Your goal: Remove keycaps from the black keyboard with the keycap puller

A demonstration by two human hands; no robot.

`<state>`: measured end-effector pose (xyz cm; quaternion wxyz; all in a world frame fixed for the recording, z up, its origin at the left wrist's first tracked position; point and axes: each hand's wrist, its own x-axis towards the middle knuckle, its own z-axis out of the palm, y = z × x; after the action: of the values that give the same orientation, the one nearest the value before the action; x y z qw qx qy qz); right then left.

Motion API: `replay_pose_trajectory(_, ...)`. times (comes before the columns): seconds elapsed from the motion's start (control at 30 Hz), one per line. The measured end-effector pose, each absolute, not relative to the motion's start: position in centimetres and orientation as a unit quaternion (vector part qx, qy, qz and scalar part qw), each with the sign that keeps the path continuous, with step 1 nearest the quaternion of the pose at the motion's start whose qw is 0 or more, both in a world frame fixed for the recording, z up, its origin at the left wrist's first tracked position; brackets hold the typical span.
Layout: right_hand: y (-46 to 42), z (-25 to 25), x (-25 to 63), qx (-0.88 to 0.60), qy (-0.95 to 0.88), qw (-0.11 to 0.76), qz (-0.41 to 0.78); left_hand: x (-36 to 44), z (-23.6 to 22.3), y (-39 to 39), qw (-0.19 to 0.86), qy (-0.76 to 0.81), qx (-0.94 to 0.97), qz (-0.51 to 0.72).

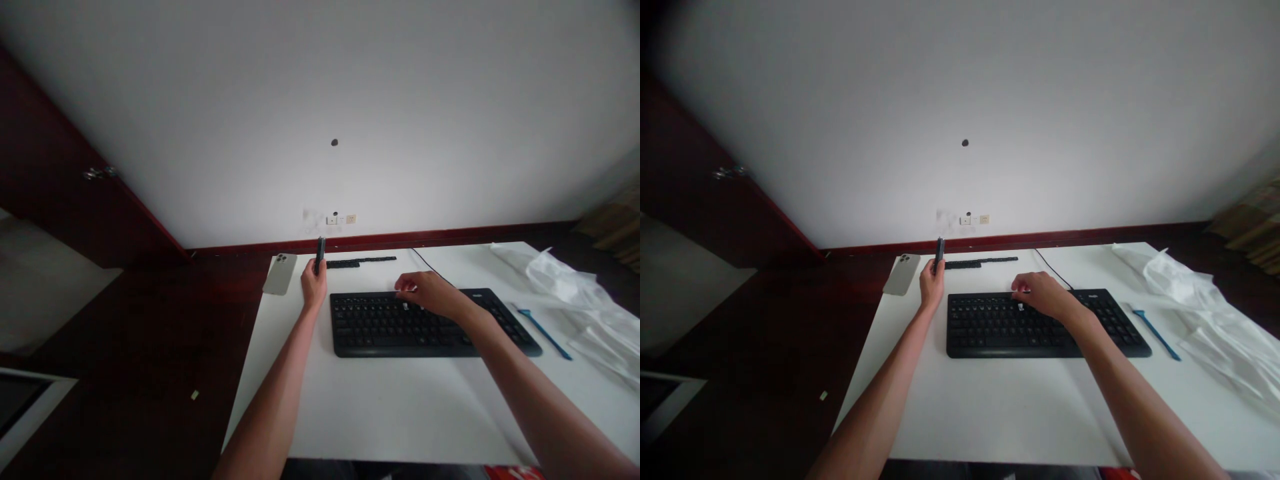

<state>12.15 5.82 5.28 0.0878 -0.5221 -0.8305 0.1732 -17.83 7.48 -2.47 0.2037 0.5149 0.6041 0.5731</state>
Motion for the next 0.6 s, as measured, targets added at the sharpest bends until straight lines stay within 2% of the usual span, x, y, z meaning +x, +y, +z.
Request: replay_pose_trajectory(0.6,4.0,4.3,9.3,-0.497,-0.844,0.114,0.164,-17.8,-2.3,7.4,0.21,0.601,0.514,0.575)
